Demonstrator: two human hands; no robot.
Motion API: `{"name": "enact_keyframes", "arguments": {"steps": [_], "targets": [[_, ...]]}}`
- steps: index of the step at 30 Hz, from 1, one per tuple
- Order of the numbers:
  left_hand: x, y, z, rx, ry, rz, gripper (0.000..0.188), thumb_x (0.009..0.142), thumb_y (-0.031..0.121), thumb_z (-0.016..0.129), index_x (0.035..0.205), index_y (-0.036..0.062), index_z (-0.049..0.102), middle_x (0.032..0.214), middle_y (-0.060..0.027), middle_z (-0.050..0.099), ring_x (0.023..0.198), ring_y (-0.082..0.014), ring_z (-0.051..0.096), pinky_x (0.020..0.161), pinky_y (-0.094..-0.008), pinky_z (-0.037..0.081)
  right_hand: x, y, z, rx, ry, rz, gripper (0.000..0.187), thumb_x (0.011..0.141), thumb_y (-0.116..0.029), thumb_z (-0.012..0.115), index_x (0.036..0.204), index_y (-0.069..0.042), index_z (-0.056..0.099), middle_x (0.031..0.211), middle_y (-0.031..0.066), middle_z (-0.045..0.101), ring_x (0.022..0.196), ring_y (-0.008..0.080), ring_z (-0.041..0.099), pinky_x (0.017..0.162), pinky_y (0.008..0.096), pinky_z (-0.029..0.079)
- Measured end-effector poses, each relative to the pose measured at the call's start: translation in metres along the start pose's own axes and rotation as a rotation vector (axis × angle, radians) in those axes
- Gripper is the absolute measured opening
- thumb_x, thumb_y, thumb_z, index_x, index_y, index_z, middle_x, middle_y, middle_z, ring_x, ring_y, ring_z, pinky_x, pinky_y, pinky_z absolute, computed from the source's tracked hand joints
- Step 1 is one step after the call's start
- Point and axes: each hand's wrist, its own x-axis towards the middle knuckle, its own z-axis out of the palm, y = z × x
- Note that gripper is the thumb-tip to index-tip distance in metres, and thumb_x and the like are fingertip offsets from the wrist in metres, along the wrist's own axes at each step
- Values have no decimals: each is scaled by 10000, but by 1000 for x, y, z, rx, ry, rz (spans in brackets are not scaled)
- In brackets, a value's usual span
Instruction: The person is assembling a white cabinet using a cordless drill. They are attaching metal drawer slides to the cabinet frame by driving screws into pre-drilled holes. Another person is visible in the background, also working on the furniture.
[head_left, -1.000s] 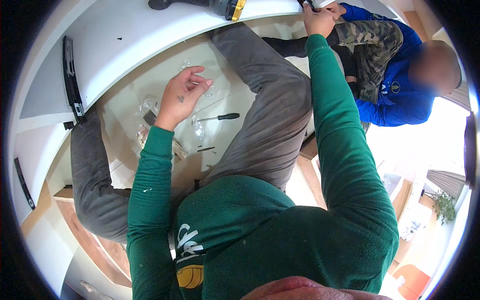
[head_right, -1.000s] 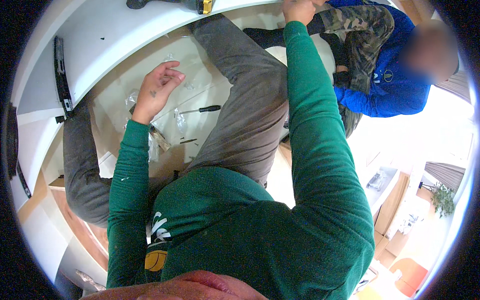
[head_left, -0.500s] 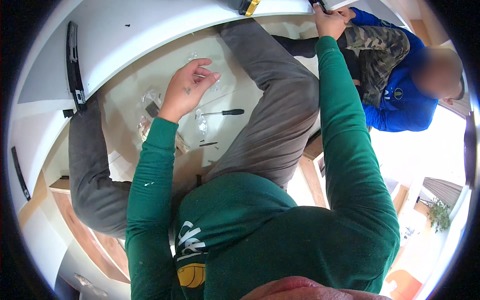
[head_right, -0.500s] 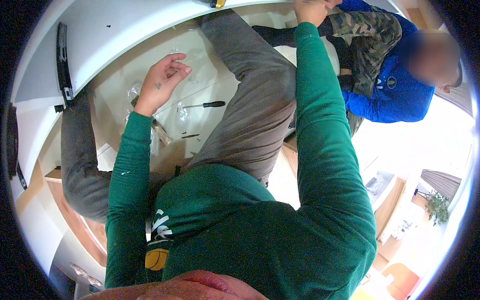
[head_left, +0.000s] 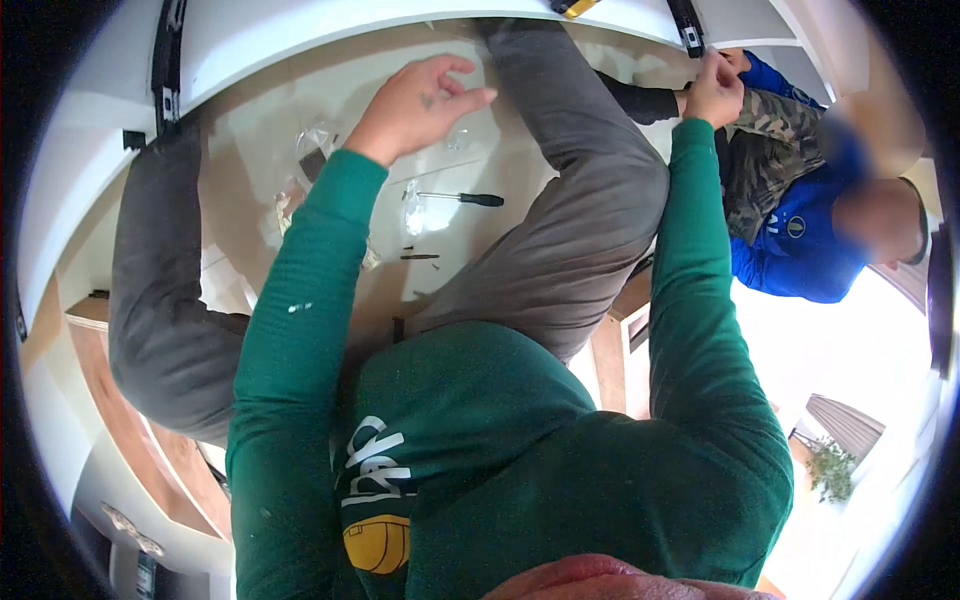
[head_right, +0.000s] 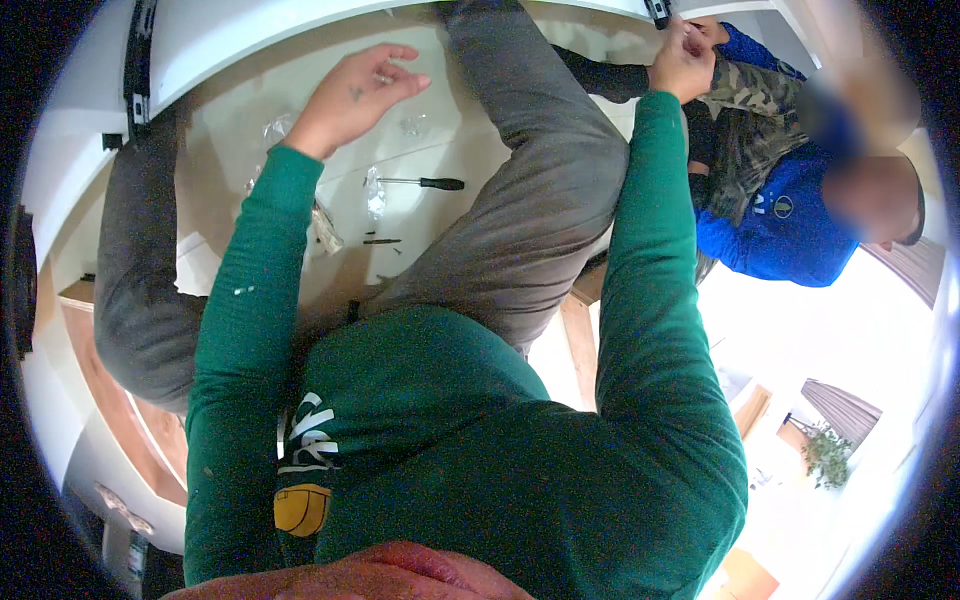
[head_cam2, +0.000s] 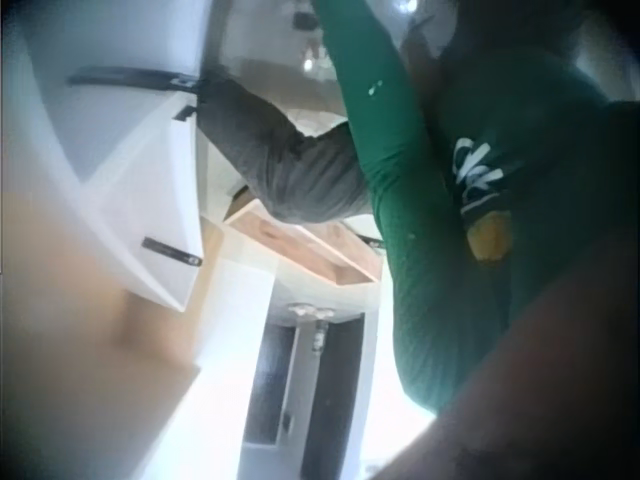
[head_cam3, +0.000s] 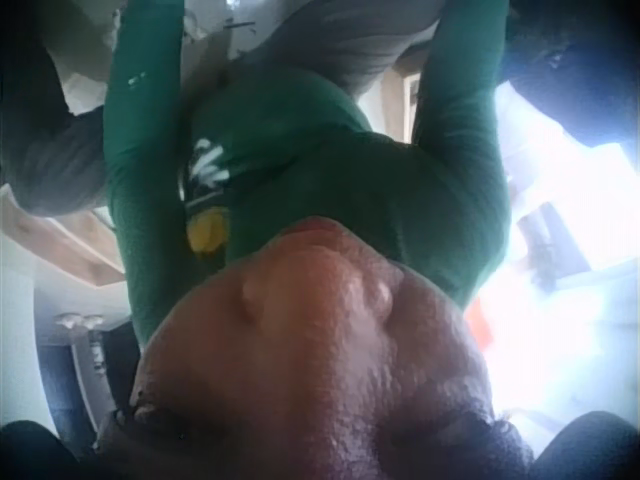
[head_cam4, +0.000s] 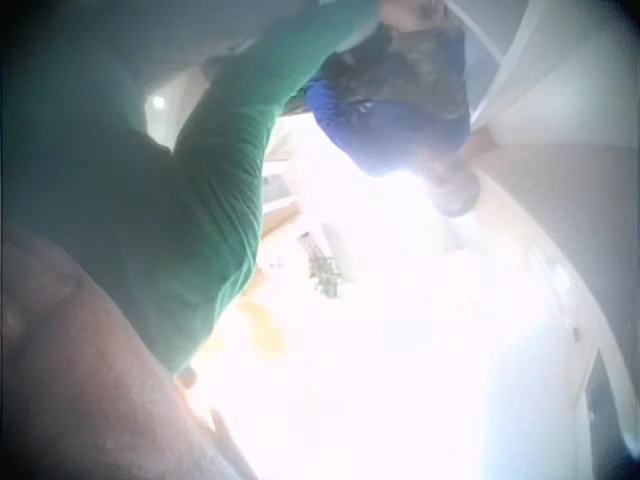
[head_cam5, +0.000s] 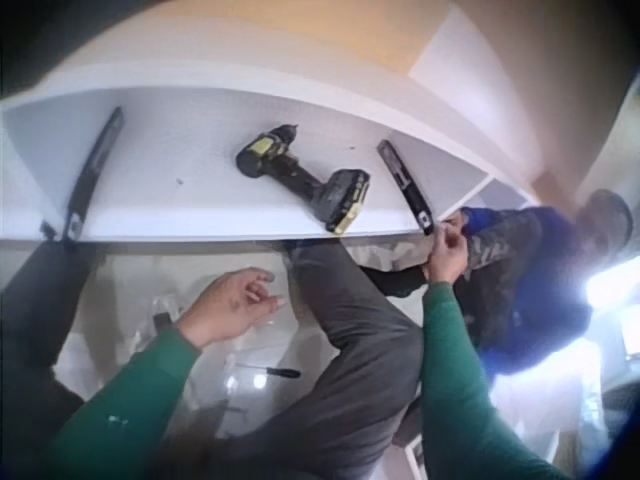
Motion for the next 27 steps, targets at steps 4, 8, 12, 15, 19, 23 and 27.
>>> {"name": "enact_keyframes", "arguments": {"steps": [4, 8, 12, 15, 19, 23, 27], "targets": [[29, 1, -6, -118, 41, 13, 692, 859, 563, 760, 1303, 42, 668, 1121, -152, 720, 995, -247, 691, 899, -372, 533, -29, -26, -53, 117, -240, 267, 506, 1007, -407, 651, 770, 33, 731, 712, 84, 714, 616, 153, 621, 610, 326, 500], [43, 3, -15, -260, 36, 65, 462, 915, 369, 770, 1116, -42, 708, 970, -153, 741, 892, -229, 691, 809, -345, 542, -64, 9, -96, 318, -884, 621, 419, 1057, -375, 583, 1055, 13, 742, 973, 102, 751, 787, 148, 685, 742, 318, 544], [43, 2, -32, -187, -92, 47, 529, 926, 424, 754, 1173, -40, 690, 1046, -149, 744, 961, -236, 690, 863, -352, 540, -68, -51, -102, 284, -1213, 1121, 377, 1002, -366, 668, 1168, -33, 727, 1117, 80, 744, 961, 178, 701, 866, 330, 548], [36, 2, -38, -183, -166, 45, 534, 926, 434, 751, 1179, -32, 692, 1065, -156, 742, 981, -236, 689, 880, -351, 537, -60, -76, -107, 131, -1269, 1183, 451, 947, -415, 725, 1195, -38, 723, 1154, 77, 743, 1004, 200, 701, 910, 327, 537], [29, -3, -43, -192, -120, 1, 530, 928, 444, 747, 1176, -22, 699, 1084, -156, 744, 1002, -232, 685, 902, -344, 530, -65, -130, -107, -121, -1357, 1041, 656, 869, -540, 767, 1253, -12, 703, 1192, 143, 729, 1032, 239, 699, 955, 325, 522], [28, 0, -42, -231, -134, -4, 513, 929, 445, 749, 1190, 6, 702, 1122, -156, 739, 1049, -233, 677, 926, -358, 525, -63, -115, -107, -219, -1548, 629, 848, 844, -642, 743, 1321, 53, 653, 1223, 204, 712, 1071, 280, 693, 966, 334, 515], [24, 4, -39, -105, -25, -53, 688, 859, 566, 758, 1305, 48, 675, 1168, -144, 700, 1058, -249, 667, 920, -373, 520, -68, -113, -108, -318, -1484, 390, 831, 871, -657, 702, 1321, 40, 662, 1186, 193, 734, 1086, 255, 691, 967, 340, 508]]}}
